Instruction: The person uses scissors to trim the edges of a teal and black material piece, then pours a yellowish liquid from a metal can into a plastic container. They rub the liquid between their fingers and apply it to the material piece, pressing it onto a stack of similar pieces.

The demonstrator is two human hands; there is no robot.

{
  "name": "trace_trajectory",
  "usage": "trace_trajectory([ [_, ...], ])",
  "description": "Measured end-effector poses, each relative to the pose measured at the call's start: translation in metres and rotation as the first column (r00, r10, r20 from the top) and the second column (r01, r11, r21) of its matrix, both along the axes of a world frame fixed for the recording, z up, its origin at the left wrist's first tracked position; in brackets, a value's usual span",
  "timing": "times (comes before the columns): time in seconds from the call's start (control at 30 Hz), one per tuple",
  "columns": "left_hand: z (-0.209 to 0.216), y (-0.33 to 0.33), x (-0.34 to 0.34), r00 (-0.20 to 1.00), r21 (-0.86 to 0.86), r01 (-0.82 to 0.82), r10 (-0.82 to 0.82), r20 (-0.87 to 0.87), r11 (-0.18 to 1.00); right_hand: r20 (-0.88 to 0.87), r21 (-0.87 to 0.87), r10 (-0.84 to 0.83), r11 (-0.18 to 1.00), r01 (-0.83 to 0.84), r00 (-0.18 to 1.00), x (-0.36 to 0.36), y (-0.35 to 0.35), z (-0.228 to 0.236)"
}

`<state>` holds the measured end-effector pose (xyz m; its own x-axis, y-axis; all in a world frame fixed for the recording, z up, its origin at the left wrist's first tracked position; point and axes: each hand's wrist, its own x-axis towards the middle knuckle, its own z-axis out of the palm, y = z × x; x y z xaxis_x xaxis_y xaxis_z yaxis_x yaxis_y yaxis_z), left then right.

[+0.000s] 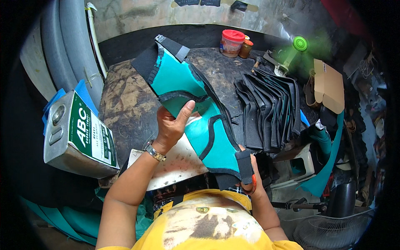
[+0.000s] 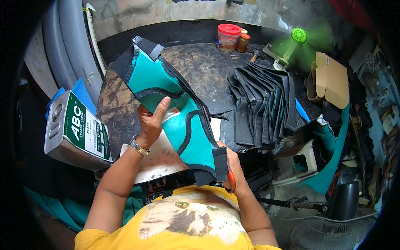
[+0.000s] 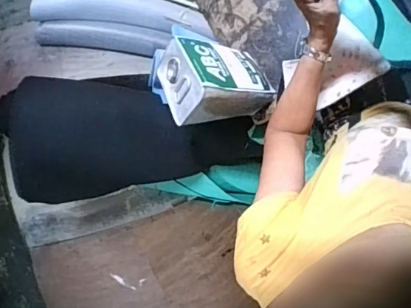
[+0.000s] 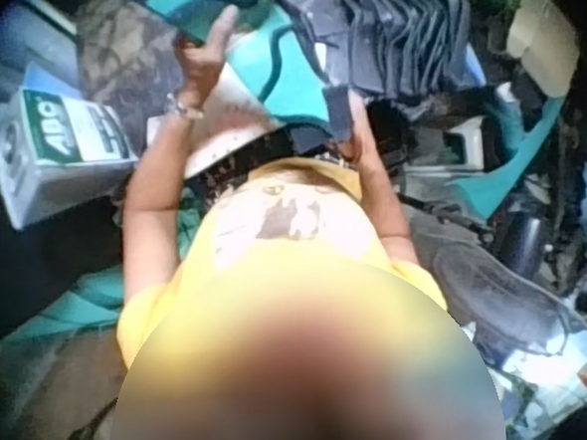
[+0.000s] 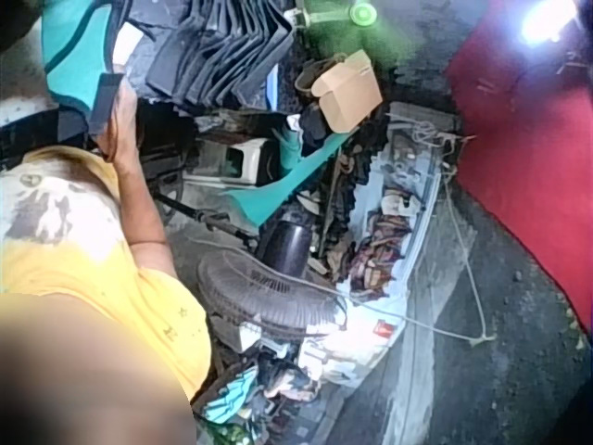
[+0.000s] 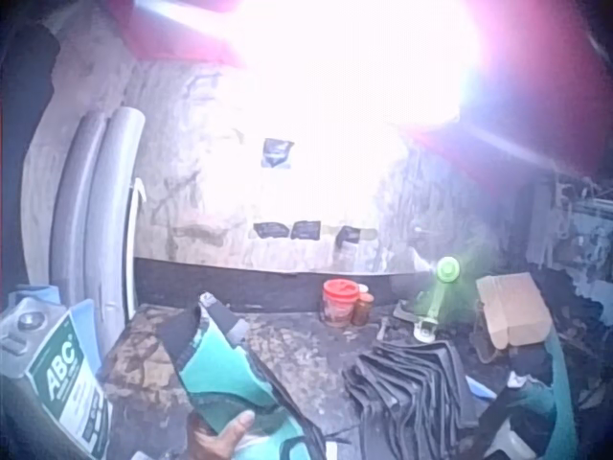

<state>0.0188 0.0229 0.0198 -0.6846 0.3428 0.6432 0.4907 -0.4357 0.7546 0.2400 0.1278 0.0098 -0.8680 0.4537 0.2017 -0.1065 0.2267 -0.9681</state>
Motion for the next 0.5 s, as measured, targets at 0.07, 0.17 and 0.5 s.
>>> trace_trajectory([
  [0.07,0.0009,-0.0010,-0.0012,1.000,-0.025,0.016,-0.016,-0.013,1.000,0.032,0.026,0.012,1.000,-0.013,0.999,-0.0030,0.0024,-0.0002],
  [0.17,0.0011,-0.0024,0.0002,0.998,-0.057,0.059,-0.060,-0.018,0.997,0.126,-0.216,-0.049,0.973,0.076,0.991,-0.0058,0.0033,-0.0011],
  [0.5,0.0009,-0.0028,-0.0017,0.992,-0.129,0.123,-0.121,0.023,0.984,0.100,-0.113,0.032,0.993,-0.020,0.994,-0.0080,0.0057,-0.0010],
])
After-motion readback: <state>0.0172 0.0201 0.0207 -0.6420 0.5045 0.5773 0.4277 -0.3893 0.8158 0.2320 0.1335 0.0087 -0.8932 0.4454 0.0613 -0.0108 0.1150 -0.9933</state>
